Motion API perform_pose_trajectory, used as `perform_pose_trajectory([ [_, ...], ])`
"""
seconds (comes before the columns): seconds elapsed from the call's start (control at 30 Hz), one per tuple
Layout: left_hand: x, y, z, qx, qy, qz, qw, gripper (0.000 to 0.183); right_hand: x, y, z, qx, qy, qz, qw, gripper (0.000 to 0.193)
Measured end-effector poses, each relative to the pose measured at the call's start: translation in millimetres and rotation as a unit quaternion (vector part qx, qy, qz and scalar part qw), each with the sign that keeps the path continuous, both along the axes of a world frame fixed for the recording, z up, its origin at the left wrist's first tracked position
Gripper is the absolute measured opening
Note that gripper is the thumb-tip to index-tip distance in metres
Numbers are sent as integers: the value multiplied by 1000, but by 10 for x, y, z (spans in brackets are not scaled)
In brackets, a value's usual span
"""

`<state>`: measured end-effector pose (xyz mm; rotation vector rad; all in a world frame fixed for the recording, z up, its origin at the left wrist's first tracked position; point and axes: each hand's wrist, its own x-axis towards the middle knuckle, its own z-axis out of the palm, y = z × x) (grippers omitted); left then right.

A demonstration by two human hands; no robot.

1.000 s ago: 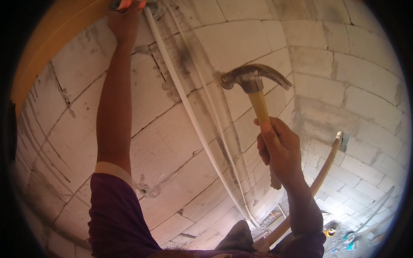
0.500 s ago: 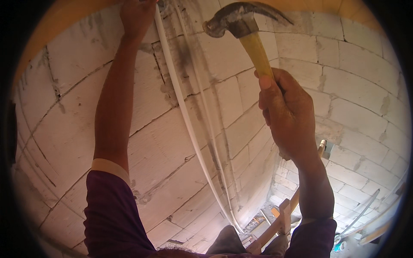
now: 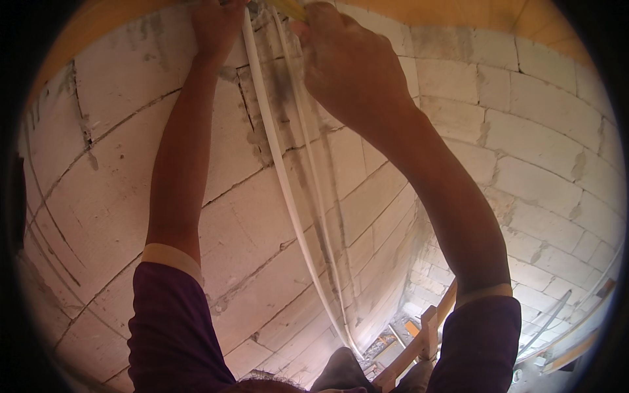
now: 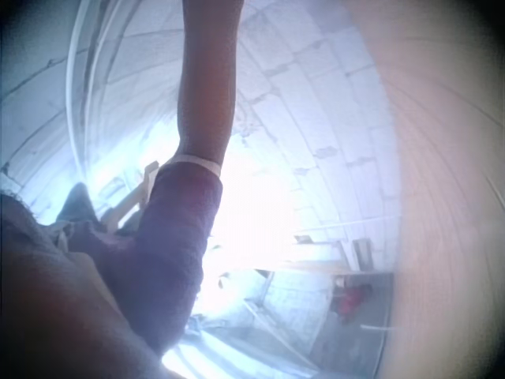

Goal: The person secures white PVC pipes to a white brick wall using a hammer and a red-handled tool. They repeatedly position the tool against the pipe and strike it with the hammer to fasten the pipe to the wall.

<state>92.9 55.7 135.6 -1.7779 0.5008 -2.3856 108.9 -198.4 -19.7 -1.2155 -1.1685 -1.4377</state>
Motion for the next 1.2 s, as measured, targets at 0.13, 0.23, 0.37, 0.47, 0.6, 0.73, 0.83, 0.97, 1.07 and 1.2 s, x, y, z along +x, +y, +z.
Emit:
perform_pose_trajectory([
  [0.13, -78, -83, -18, 77, -53, -7, 996, 19, -133, 43, 406, -58, -10, -85, 995, 19],
  [0.23, -27, -131, -45, 58, -50, 7, 997, 19, -155, 78, 467, -32, -72, -103, 992, 16],
  [0.37, -45, 35, 58, 142, -108, 172, 969, 17, -22, 186, 579, -38, -104, -141, 984, 18],
  [0.47, 12, 62, 64, 110, -99, 111, 983, 15, -68, 115, 580, -42, -102, -160, 981, 18],
  [0.6, 15, -8, 43, 21, -53, 7, 998, 14, -63, 108, 546, 14, -148, -117, 982, 16],
  [0.73, 11, -118, -33, 36, -42, -1, 998, 17, 91, 83, 647, -52, -109, -172, 978, 15],
  [0.83, -95, -73, 18, 50, -73, 28, 996, 18, -120, 31, 689, -24, -137, -105, 985, 16],
  [0.97, 1, 69, 50, 60, -77, 48, 994, 22, -47, 79, 737, -67, -136, -134, 979, 19],
  [1.07, 16, 49, 61, 92, -102, 126, 982, 23, -114, -27, 750, -90, -92, -154, 980, 19],
  [1.2, 12, 94, 91, 137, -164, 208, 955, 22, -42, 69, 721, -68, -147, -71, 984, 18],
])
